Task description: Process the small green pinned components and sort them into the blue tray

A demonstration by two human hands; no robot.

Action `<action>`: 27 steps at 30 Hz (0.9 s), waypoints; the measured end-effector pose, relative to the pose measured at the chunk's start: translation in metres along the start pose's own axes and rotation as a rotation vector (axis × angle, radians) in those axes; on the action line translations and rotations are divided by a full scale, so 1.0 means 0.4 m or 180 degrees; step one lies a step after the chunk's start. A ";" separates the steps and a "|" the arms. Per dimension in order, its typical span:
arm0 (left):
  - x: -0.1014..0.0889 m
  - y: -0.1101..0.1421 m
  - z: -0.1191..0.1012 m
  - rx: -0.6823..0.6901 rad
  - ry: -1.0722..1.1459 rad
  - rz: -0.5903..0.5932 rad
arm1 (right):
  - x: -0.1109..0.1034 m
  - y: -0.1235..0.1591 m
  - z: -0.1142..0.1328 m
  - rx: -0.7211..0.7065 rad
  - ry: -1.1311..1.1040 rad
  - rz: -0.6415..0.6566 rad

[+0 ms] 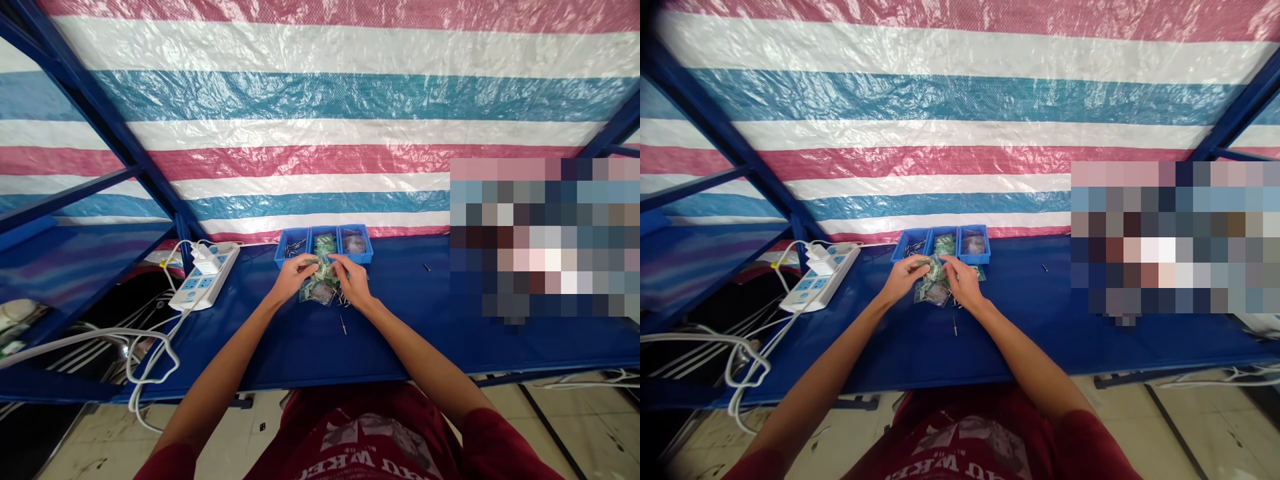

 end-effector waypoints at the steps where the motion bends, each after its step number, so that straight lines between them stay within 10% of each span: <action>1: -0.003 0.001 -0.001 -0.0030 0.0069 -0.0025 | 0.001 -0.001 0.005 -0.0056 -0.0023 0.0049; 18: -0.013 0.001 -0.035 0.0603 -0.0171 0.0002 | 0.004 0.002 -0.023 -0.0052 0.0356 -0.0039; 27: 0.007 0.010 -0.010 0.0234 -0.0254 0.0084 | -0.013 0.000 0.007 -0.0247 0.0241 -0.0209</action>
Point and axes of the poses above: each hand's wrist, its own y-axis away from the middle knuckle, its own x-axis out of the palm, z = x × y, the point moved 6 cm from there along -y, towards the middle knuckle, and after that the axes turned 11 degrees about -y, right-handed, at the moved point
